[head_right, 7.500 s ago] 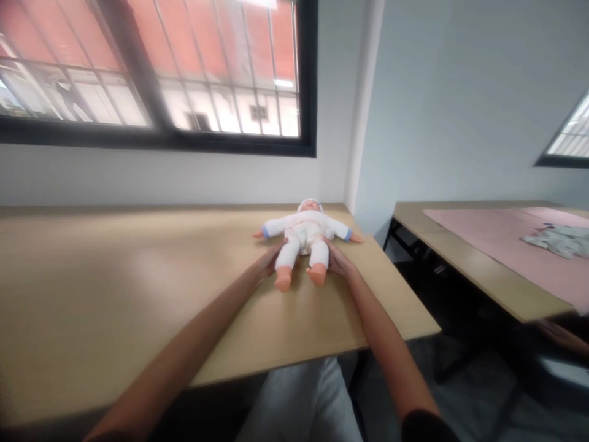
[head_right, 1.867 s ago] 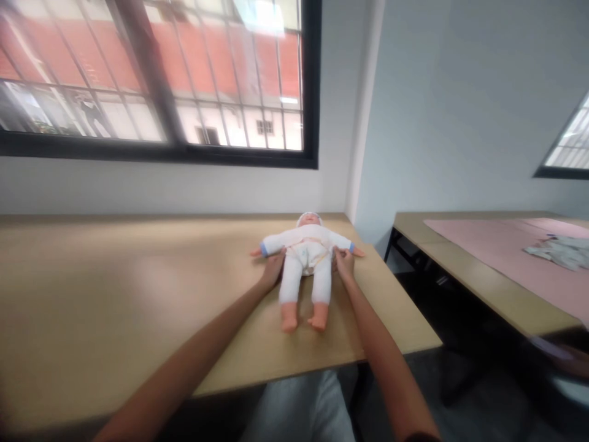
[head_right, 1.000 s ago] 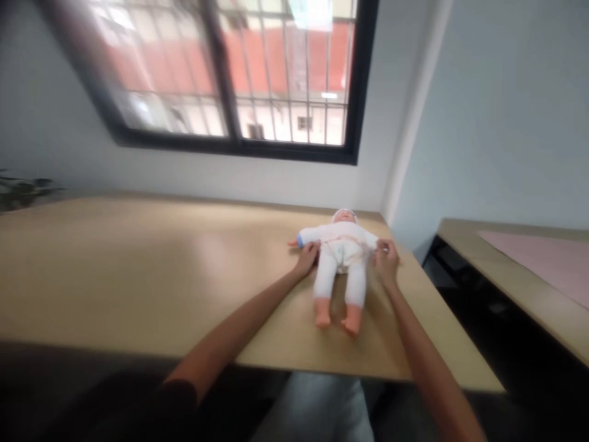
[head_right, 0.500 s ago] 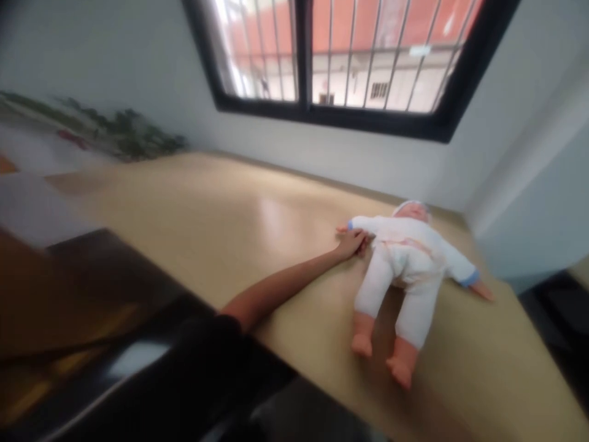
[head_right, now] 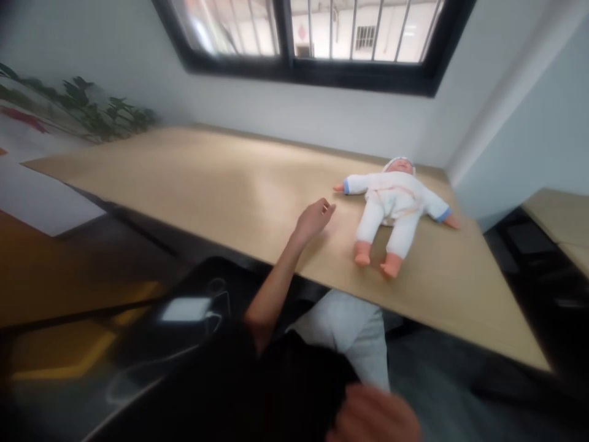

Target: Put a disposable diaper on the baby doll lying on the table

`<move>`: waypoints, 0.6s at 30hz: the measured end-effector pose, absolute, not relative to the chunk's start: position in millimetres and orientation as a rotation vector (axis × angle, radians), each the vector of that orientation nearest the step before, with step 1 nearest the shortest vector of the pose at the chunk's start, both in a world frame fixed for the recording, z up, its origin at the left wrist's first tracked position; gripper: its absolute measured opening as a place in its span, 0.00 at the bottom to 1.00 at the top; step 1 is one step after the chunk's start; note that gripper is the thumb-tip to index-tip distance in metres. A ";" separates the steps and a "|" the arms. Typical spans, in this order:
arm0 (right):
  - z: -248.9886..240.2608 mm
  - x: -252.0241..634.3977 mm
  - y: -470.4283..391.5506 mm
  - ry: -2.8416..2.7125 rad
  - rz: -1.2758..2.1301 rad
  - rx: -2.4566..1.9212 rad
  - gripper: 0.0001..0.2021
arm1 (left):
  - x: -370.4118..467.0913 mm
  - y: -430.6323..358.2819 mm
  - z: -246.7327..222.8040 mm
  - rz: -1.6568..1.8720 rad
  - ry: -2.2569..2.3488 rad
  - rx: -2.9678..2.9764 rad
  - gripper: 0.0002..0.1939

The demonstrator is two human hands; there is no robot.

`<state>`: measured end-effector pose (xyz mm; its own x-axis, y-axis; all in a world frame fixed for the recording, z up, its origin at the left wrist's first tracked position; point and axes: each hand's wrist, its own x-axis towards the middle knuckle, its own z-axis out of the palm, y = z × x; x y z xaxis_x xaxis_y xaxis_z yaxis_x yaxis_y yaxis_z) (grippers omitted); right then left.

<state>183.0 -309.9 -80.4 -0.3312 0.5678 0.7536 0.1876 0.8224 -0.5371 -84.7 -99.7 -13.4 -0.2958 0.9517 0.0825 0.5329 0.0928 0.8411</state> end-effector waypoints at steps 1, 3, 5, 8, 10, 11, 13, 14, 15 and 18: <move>-88.1 167.8 -305.6 -1.863 0.376 -0.492 0.10 | -84.1 -125.0 -19.4 1.369 2.030 1.578 0.09; -111.5 135.2 -291.8 -1.807 0.352 -0.593 0.12 | -85.9 -173.5 -39.9 1.823 2.119 1.794 0.09; -142.1 105.6 -274.9 -1.817 0.498 -0.727 0.17 | -95.2 -210.9 -67.8 2.008 2.087 1.967 0.08; -186.9 78.2 -252.8 -1.942 1.161 -0.884 0.13 | -123.8 -237.9 -114.2 1.772 2.370 1.876 0.09; -207.8 72.6 -242.5 -1.977 1.446 -0.936 0.13 | -147.1 -242.7 -145.4 1.506 2.625 1.563 0.09; -215.0 72.5 -238.5 -1.959 1.529 -0.954 0.15 | -158.0 -243.9 -161.0 1.461 2.682 1.461 0.10; -223.6 75.1 -232.3 -1.829 1.631 -0.995 0.18 | -176.3 -248.5 -192.2 1.347 2.792 1.241 0.11; -225.8 76.9 -230.0 -1.736 1.666 -1.014 0.19 | -183.1 -252.9 -207.6 1.277 2.836 1.130 0.12; -227.2 78.6 -228.2 -1.648 1.693 -1.028 0.21 | -188.4 -258.7 -222.6 1.206 2.879 1.008 0.12; -229.4 81.8 -225.4 -1.530 1.739 -1.039 0.23 | -196.4 -281.4 -262.2 0.970 2.966 0.706 0.14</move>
